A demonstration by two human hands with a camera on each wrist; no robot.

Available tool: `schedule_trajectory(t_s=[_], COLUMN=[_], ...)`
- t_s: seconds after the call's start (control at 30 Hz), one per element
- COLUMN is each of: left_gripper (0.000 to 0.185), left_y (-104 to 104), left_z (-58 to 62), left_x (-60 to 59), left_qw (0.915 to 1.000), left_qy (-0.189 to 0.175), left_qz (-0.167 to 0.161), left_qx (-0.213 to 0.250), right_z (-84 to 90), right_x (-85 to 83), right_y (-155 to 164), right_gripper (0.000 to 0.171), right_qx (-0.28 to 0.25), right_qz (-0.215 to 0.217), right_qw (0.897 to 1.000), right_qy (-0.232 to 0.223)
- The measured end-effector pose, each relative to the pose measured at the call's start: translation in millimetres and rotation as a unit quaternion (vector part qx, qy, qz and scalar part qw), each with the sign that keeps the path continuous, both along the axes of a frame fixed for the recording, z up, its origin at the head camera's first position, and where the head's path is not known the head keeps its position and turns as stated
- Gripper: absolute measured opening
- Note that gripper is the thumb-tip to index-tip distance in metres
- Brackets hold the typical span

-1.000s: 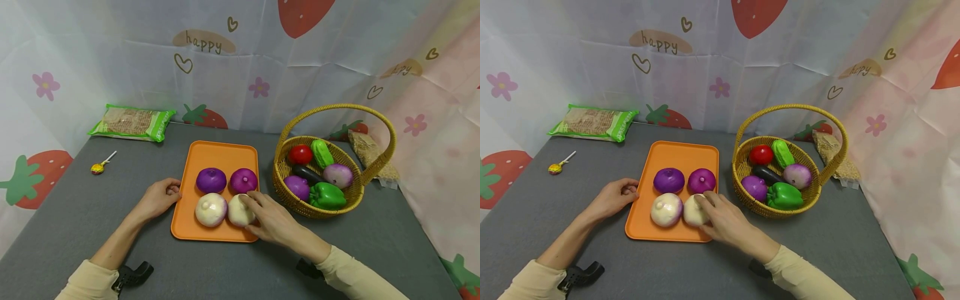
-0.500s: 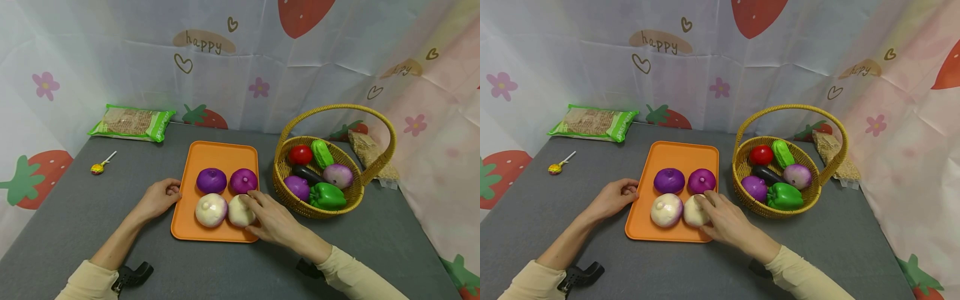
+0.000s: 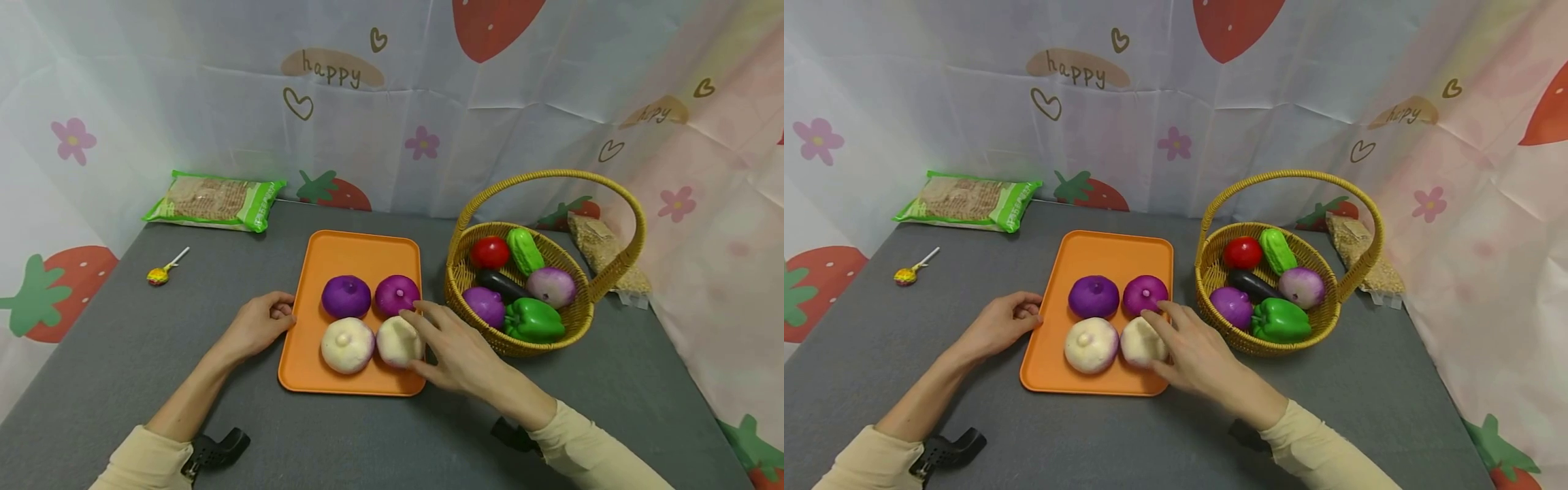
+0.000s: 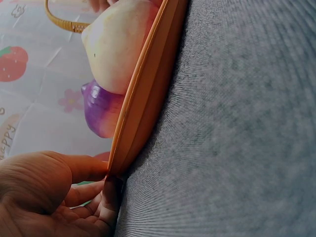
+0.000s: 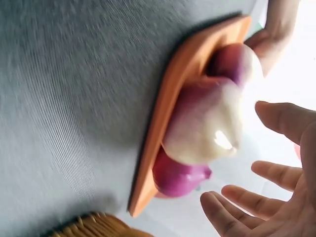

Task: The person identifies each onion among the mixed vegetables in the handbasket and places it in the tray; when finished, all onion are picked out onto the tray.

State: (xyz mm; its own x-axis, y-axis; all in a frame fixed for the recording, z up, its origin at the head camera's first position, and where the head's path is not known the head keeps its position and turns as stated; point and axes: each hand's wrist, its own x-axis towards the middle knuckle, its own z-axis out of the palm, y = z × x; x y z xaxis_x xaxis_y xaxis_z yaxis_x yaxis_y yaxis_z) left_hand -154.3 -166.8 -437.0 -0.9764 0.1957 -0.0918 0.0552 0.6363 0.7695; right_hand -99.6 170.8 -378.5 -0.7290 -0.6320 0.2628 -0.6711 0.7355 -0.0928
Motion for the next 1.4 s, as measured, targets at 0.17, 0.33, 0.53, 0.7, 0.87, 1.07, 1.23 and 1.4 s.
schedule_trajectory(t_s=[0.17,0.33,0.53,0.7,0.87,1.07,1.23,1.4], left_gripper=[0.04,0.039,0.04,0.04,0.04,0.04,0.04,0.039], left_y=[-0.9,-1.3,-3.0,-3.9,-3.6,-2.8,-1.5,0.0], left_z=[0.0,0.2,1.0,1.4,1.2,0.9,-0.4,0.2], left_x=[0.7,1.2,1.1,1.3,1.3,1.6,1.9,0.9], left_qw=[1.0,1.0,1.0,1.0,1.0,1.0,1.0,1.0], left_qy=[0.004,0.006,0.005,0.002,0.002,0.001,-0.001,0.0], left_qz=[0.0,0.0,0.002,0.006,0.007,0.009,0.008,0.004], left_qx=[0.0,-0.001,0.0,0.001,0.001,0.0,-0.003,-0.001], right_z=[16.0,32.7,56.6,73.6,81.7,84.3,76.1,63.7], right_x=[-2.7,-8.9,-24.9,-40.6,-53.5,-73.5,-85.3,-88.7], right_y=[8.6,22.7,47.5,67.5,87.3,113.1,135.6,155.4], right_gripper=[0.057,0.052,0.049,0.046,0.044,0.052,0.062,0.063], right_qx=[-0.023,-0.045,-0.064,-0.065,-0.04,0.022,0.096,0.132], right_qz=[0.001,-0.017,-0.034,-0.059,-0.116,-0.192,-0.228,-0.232], right_qw=[0.999,0.997,0.994,0.991,0.989,0.981,0.961,0.949], right_qy=[0.027,0.052,0.087,0.101,0.086,-0.007,-0.123,-0.166])
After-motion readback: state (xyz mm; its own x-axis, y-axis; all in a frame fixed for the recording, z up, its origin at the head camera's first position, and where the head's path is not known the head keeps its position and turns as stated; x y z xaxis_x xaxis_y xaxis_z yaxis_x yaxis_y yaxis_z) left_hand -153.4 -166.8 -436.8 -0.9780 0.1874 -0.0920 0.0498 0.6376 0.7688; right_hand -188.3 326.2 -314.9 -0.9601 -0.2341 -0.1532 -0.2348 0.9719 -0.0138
